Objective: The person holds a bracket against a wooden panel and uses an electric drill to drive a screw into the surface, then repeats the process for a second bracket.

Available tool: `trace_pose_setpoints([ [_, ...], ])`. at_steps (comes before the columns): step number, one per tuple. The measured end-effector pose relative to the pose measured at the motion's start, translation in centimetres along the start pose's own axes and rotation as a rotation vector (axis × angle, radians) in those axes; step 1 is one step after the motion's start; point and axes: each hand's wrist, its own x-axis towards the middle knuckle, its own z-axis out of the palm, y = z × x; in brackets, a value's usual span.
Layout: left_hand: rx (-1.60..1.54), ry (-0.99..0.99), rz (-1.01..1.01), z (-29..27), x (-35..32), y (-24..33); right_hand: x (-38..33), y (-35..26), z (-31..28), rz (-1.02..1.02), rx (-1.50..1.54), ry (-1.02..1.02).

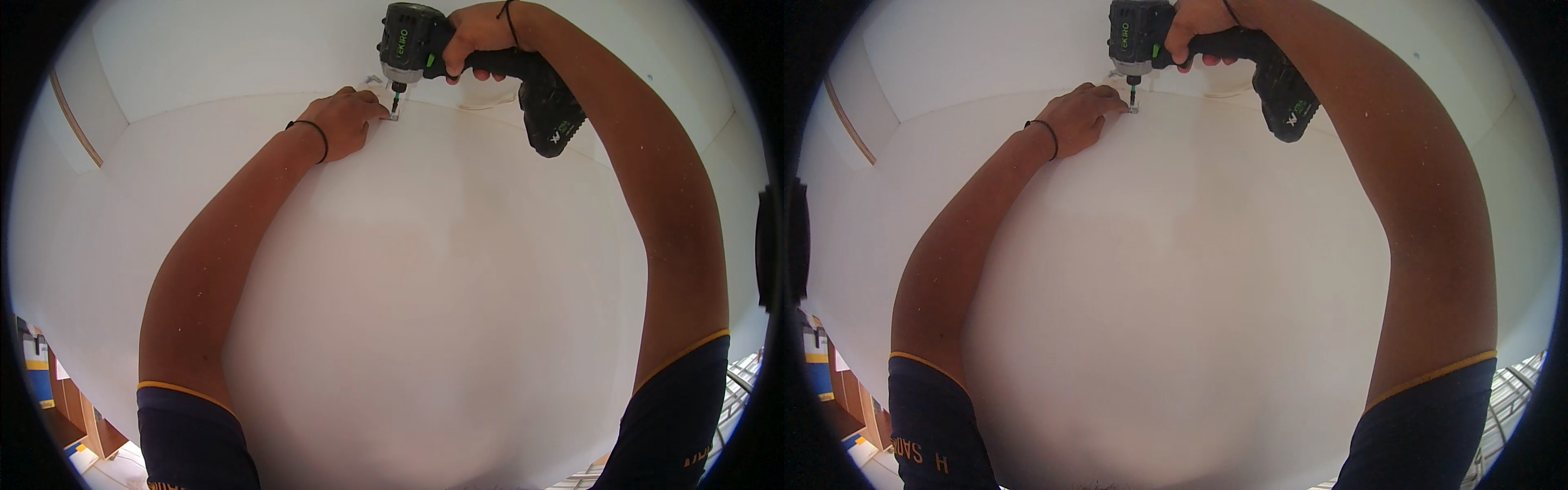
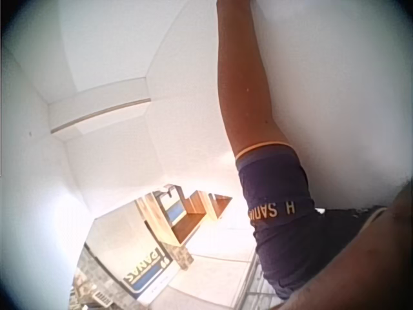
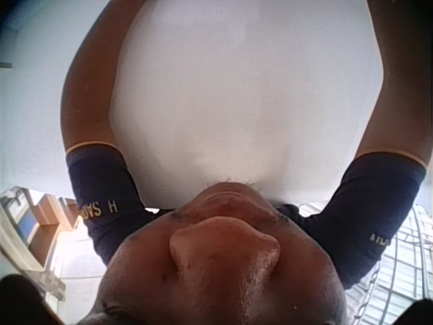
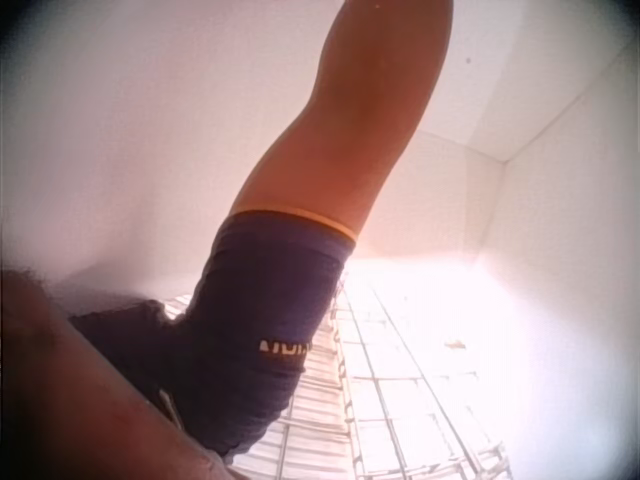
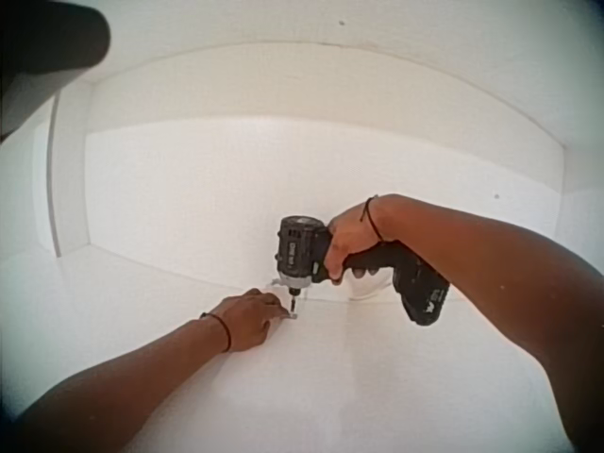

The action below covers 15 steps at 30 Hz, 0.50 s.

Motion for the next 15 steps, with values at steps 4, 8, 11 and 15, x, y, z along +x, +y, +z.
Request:
trace_pose_setpoints([
  [4,-0.001,0.017,0.015,0.09,-0.04,-0.05,-0.08,0.02,0.01,0.005,-0.003,0.006],
  [8,-0.015,0.013,0.007,-0.18,-0.28,0.19,-0.33,-0.20,-0.03,0.026,-0.012,0.026],
  [11,-0.025,-0.004,0.018,-0.40,-0.19,0.21,-0.47,-0.29,-0.09,0.038,-0.007,0.029],
  [15,-0.011,0.004,-0.002,-0.08,-0.33,0.12,-0.46,-0.42,0.20,0.039,0.003,0.039],
])
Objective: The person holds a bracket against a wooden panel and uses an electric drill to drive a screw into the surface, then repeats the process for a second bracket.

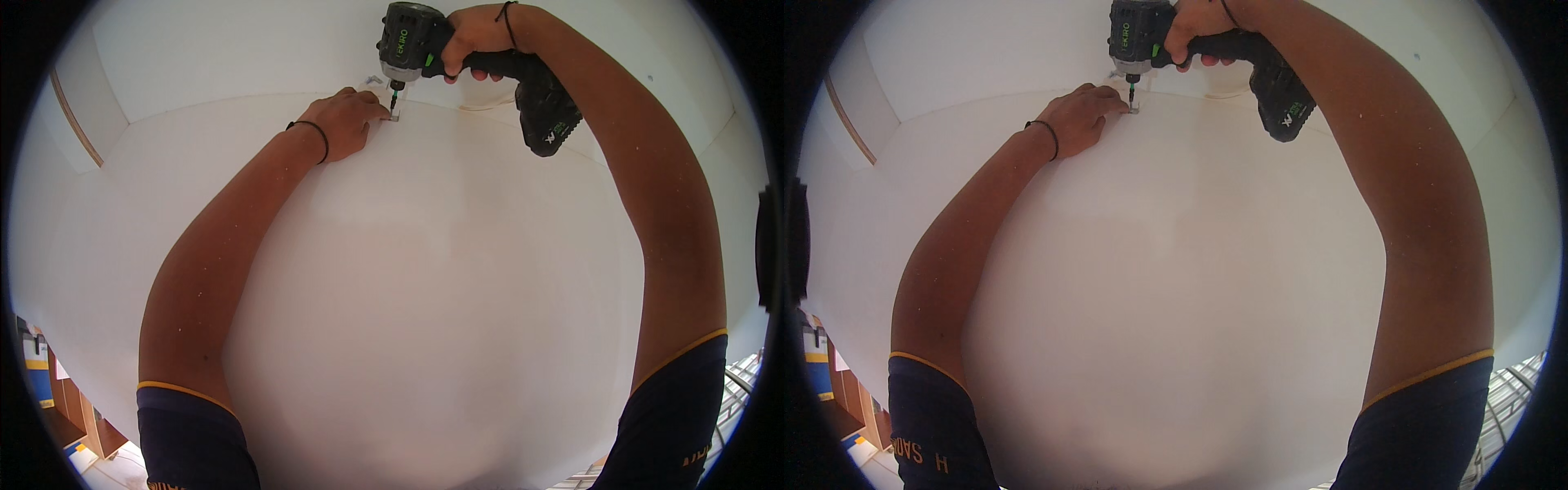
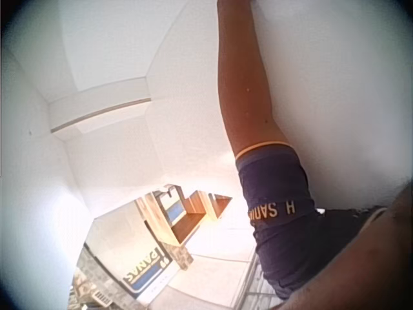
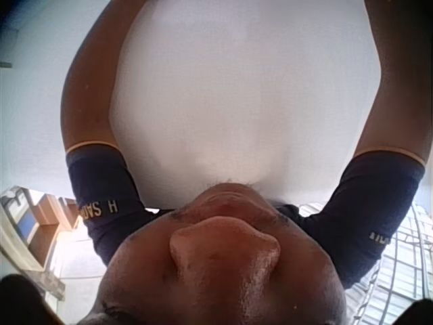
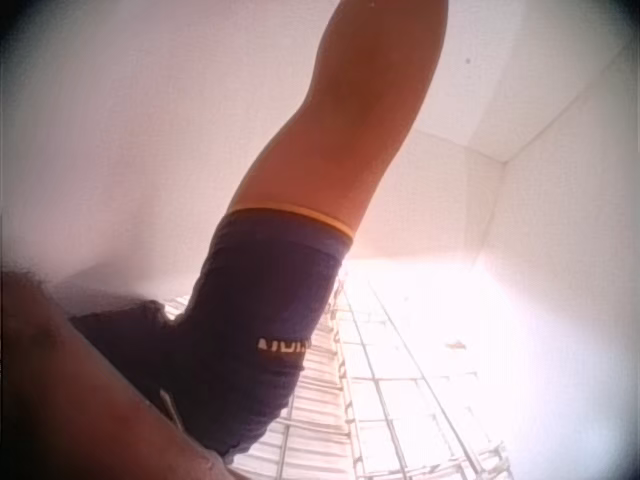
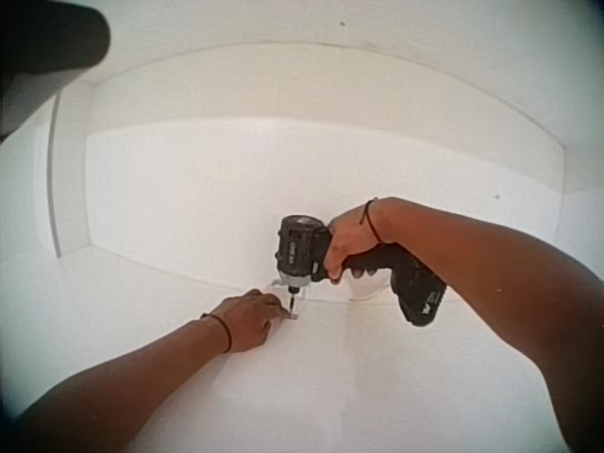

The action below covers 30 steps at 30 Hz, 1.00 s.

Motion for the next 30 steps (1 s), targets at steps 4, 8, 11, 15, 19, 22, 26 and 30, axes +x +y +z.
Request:
trace_pose_setpoints([
  [4,0.007,0.001,0.007,0.0,0.1,0.0,-0.4,-0.1,-0.1,0.009,-0.012,0.000],
  [8,-0.004,-0.006,-0.002,0.0,0.0,0.0,0.4,0.5,0.1,-0.017,0.005,-0.006],
  [11,0.031,0.011,-0.007,0.4,0.3,-0.1,1.0,1.0,0.0,-0.037,0.013,-0.002],
  [15,0.036,0.039,0.014,1.0,0.6,-0.4,1.5,1.8,-0.2,-0.079,0.051,-0.011],
  [19,0.031,0.027,0.020,0.9,0.4,-0.4,1.0,1.3,0.0,-0.052,0.038,-0.003],
  [22,0.022,0.007,0.017,0.5,0.4,-0.1,1.0,1.3,-0.1,-0.050,0.033,-0.024],
  [26,0.019,0.006,0.006,0.2,0.0,0.1,0.5,0.3,0.2,-0.029,0.015,-0.019],
  [30,0.022,0.020,0.008,0.1,-0.1,0.1,0.8,0.7,0.1,-0.033,0.020,-0.021],
])
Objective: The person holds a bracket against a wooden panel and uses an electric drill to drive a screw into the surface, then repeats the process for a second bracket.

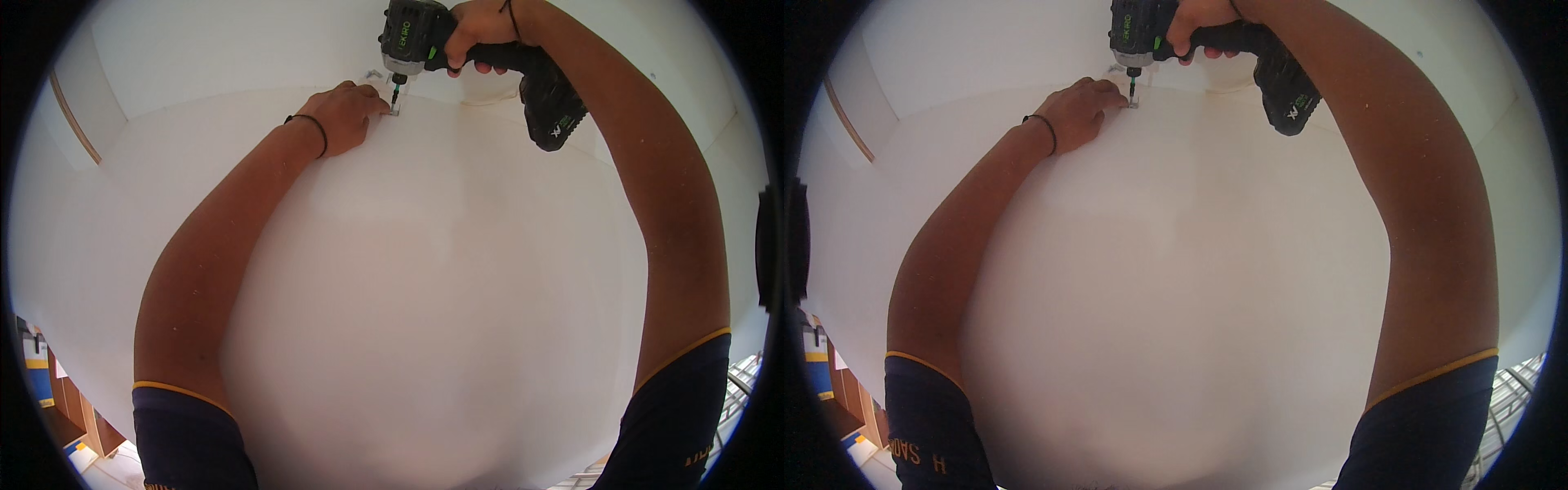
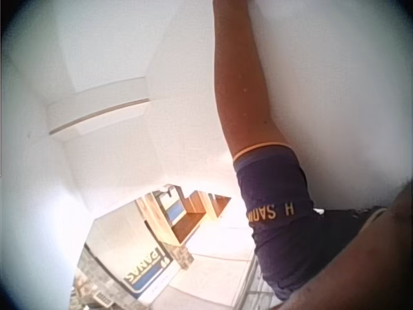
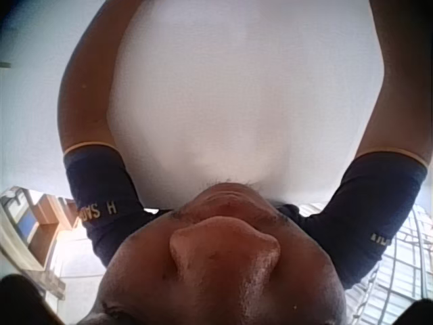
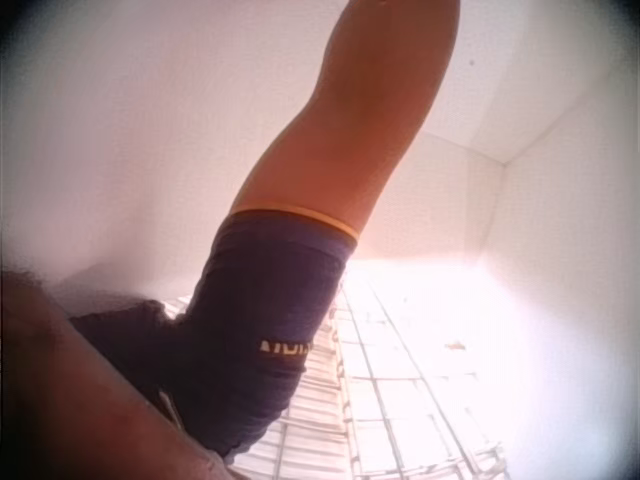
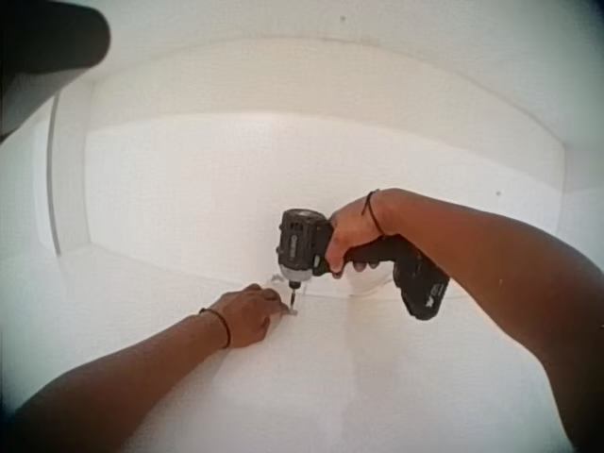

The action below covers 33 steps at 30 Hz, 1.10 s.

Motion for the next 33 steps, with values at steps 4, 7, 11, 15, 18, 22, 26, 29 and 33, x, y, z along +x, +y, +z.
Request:
trace_pose_setpoints([
  [4,-0.017,0.011,0.010,0.0,0.1,0.0,0.0,0.2,-0.1,-0.003,0.027,-0.013],
  [7,-0.010,0.015,0.010,0.0,0.0,-0.1,-0.1,-0.1,0.0,0.004,0.014,-0.012],
  [11,-0.008,0.014,0.011,0.1,0.0,-0.1,-0.2,-0.1,0.1,0.009,0.016,-0.005],
  [15,-0.024,0.014,0.019,0.1,0.0,-0.2,-0.5,-0.4,0.1,0.016,-0.026,0.015],
  [18,-0.041,-0.004,0.004,0.3,-0.1,-0.1,-0.3,-0.6,0.3,0.018,-0.035,0.007],
  [22,-0.037,-0.014,0.005,0.1,-0.3,0.0,-0.3,-0.6,0.4,0.037,-0.040,0.029],
  [26,-0.022,-0.014,0.022,-0.2,-0.3,0.1,-0.4,-0.4,0.4,0.055,-0.055,0.041],
  [29,0.032,-0.067,-0.002,-0.3,-0.1,0.4,-1.9,-1.0,0.6,0.045,-0.086,0.068],
  [33,0.055,-0.070,-0.003,-0.3,-0.1,0.5,-2.5,-1.4,0.4,0.041,-0.106,0.070],
])
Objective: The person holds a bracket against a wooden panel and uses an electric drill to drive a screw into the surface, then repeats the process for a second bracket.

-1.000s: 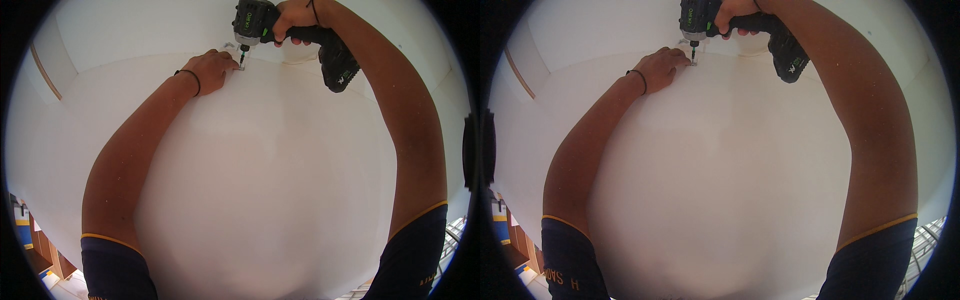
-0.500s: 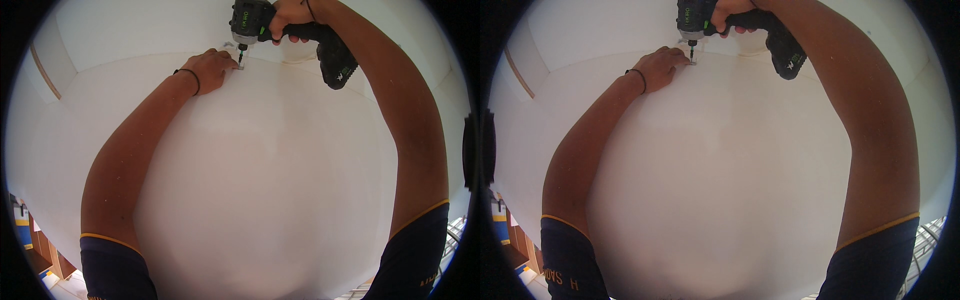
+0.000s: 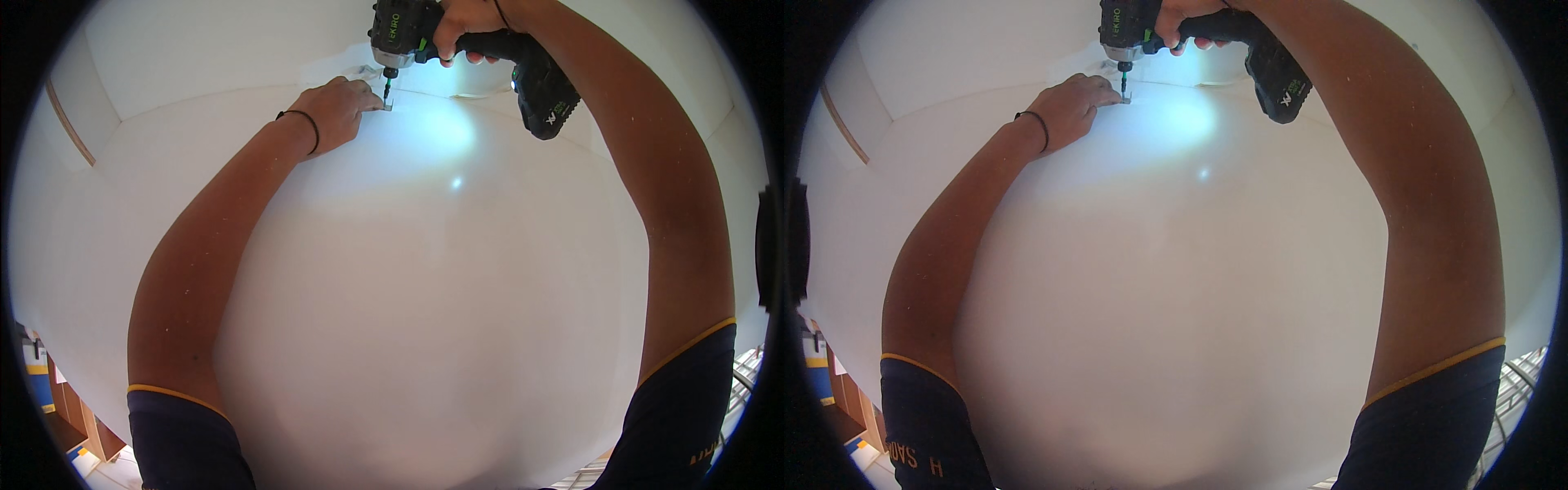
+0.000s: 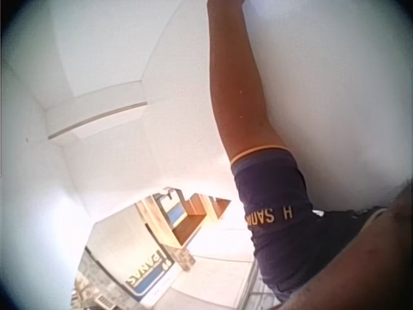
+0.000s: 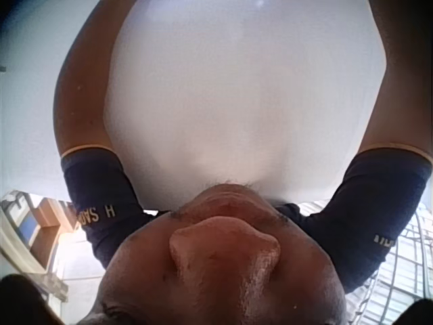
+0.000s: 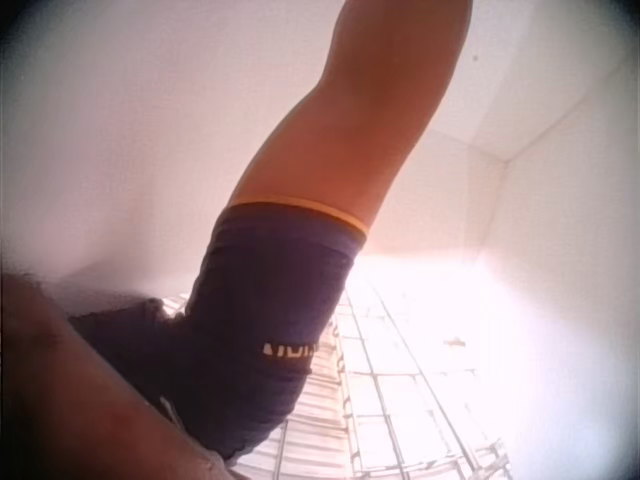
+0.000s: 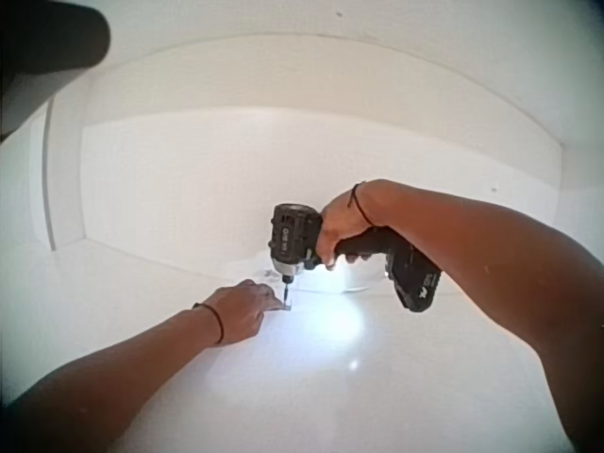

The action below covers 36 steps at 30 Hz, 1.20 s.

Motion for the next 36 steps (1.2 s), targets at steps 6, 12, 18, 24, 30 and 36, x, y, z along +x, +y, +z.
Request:
trace_pose_setpoints([
  [6,0.003,-0.012,-0.004,0.2,0.2,-0.1,2.0,0.8,0.0,0.025,0.015,-0.025],
  [12,-0.002,0.009,0.012,0.3,0.4,-0.2,2.1,1.1,0.0,0.027,0.011,-0.020],
  [18,-0.007,-0.028,-0.007,0.1,0.7,-0.1,2.3,1.4,0.0,0.028,0.016,-0.025],
  [24,-0.005,0.013,0.006,0.6,0.5,-0.3,2.1,0.9,0.2,0.013,-0.016,-0.007],
  [30,-0.009,0.021,0.013,0.4,0.5,-0.2,2.8,1.4,0.1,-0.008,0.014,-0.056],
  [36,-0.004,0.032,0.017,0.5,0.6,-0.3,2.6,1.1,0.1,0.010,0.000,-0.040],
])
